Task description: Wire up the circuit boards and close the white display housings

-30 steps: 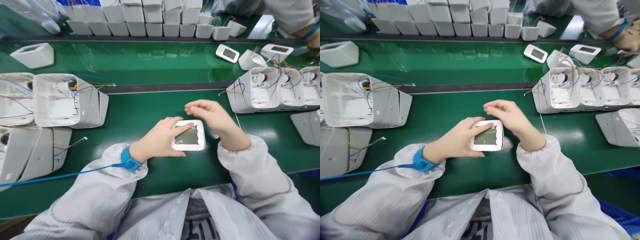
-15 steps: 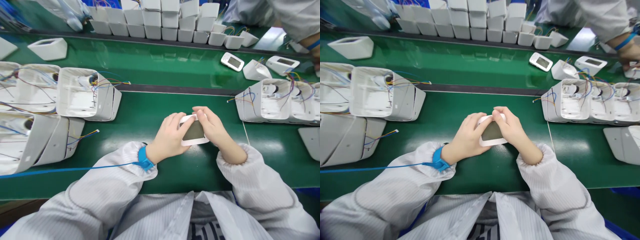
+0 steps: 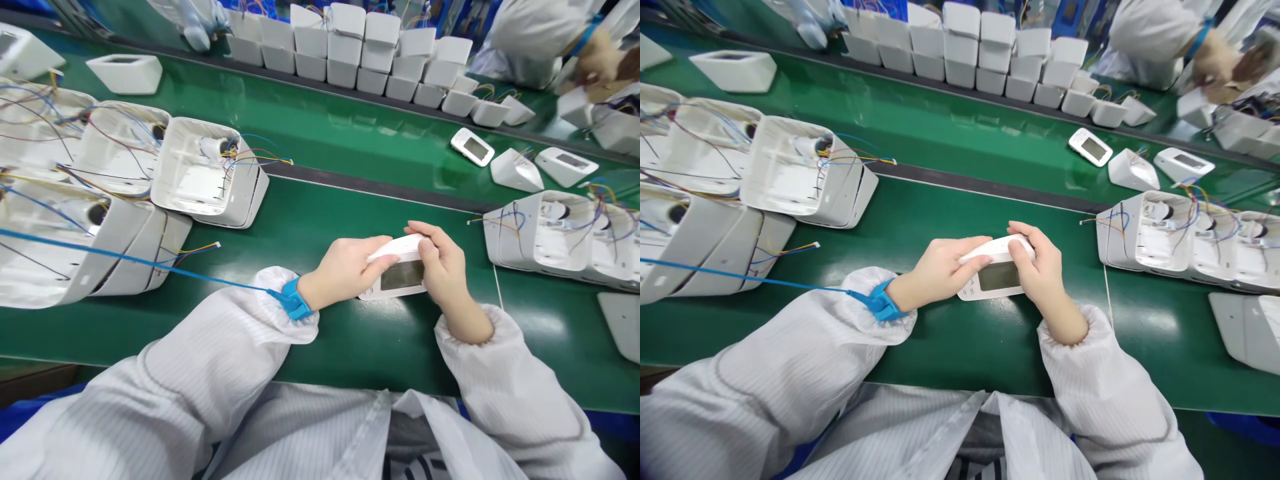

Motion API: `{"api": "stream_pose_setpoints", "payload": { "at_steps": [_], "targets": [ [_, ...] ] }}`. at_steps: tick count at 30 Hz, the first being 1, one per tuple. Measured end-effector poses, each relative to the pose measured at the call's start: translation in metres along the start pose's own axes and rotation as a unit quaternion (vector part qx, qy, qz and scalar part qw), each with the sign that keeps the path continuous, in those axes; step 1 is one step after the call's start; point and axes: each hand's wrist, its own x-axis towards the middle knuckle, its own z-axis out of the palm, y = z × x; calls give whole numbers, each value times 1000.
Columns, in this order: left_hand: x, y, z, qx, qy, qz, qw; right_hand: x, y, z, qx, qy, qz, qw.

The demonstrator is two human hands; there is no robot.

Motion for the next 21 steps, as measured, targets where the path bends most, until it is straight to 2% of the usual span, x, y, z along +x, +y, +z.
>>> {"api": "stream_pose_setpoints", "payload": {
  "at_steps": [5, 13, 18, 21],
  "targets": [
    [-1, 4, 0, 22, -7, 10, 1000, 0, -7, 0, -61, 31, 0, 998],
    [-6, 7, 7, -34, -23, -11, 999, 7, -8, -9, -103, -35, 30, 994],
    [-3, 0, 10, -58, 29, -37, 997, 6, 3, -3, -64, -12, 8, 998],
    [-2, -7, 11, -95, 75, -74, 990, 4, 12, 2, -98, -24, 12, 995]
  ]
}}
